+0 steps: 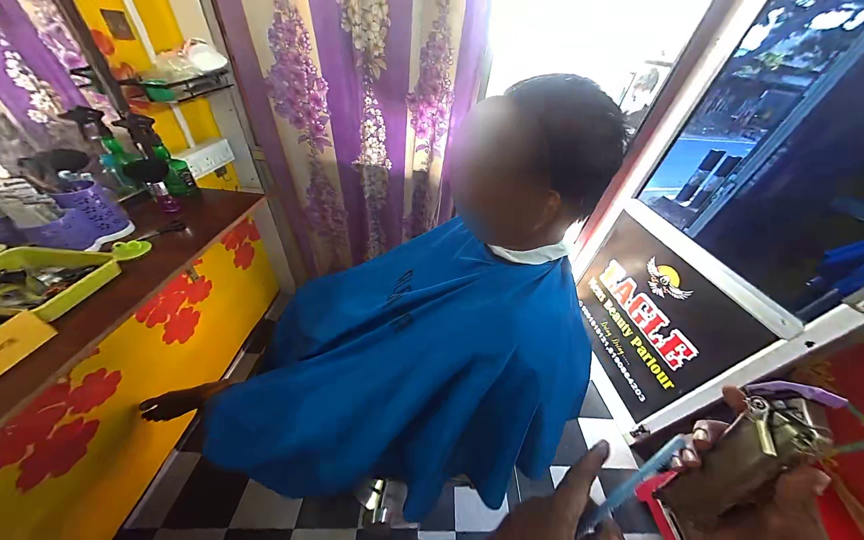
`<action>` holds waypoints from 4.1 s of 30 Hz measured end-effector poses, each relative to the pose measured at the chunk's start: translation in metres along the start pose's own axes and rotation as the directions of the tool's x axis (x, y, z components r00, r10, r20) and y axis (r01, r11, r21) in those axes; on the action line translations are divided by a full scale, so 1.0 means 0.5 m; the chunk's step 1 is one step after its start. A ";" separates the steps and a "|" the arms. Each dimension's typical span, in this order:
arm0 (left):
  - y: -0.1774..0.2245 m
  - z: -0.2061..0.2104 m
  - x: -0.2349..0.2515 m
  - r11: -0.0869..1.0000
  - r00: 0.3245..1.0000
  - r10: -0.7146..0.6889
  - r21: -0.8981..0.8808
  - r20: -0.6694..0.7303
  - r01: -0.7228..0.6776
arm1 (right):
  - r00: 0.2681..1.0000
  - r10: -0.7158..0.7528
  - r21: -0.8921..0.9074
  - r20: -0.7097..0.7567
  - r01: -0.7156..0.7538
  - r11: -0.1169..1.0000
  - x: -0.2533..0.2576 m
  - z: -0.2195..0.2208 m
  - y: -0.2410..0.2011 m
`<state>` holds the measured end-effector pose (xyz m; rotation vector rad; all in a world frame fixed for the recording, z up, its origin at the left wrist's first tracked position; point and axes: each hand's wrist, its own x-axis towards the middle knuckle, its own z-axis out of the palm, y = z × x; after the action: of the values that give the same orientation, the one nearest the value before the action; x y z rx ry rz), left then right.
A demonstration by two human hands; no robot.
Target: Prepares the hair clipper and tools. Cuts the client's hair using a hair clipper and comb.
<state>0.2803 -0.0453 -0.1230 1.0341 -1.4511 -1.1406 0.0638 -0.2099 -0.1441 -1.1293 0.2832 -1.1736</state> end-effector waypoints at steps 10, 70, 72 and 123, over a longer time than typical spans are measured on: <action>0.089 -0.233 0.230 0.740 0.748 0.514 0.658 -0.419 -0.140 | 0.972 0.223 -0.035 0.071 -0.221 0.975 0.037 -0.026 0.059; 0.079 -0.114 0.301 0.935 -0.274 0.075 0.163 -0.959 -0.313 | 0.516 0.381 0.061 0.768 -0.650 0.757 0.435 0.076 0.082; 0.079 -0.114 0.301 0.938 -0.271 0.079 0.163 -0.959 -0.305 | 0.485 0.423 0.010 0.765 -0.666 0.746 0.430 0.079 0.085; 0.057 -0.122 0.303 0.943 -0.237 0.002 0.081 -0.971 -0.321 | 0.537 0.463 0.141 0.705 -0.746 0.651 0.438 0.115 0.124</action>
<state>0.3154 -0.1955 -0.0620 1.0328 0.0175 0.1001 0.2323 -0.3642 -0.0903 -0.8291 -0.0976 -0.1387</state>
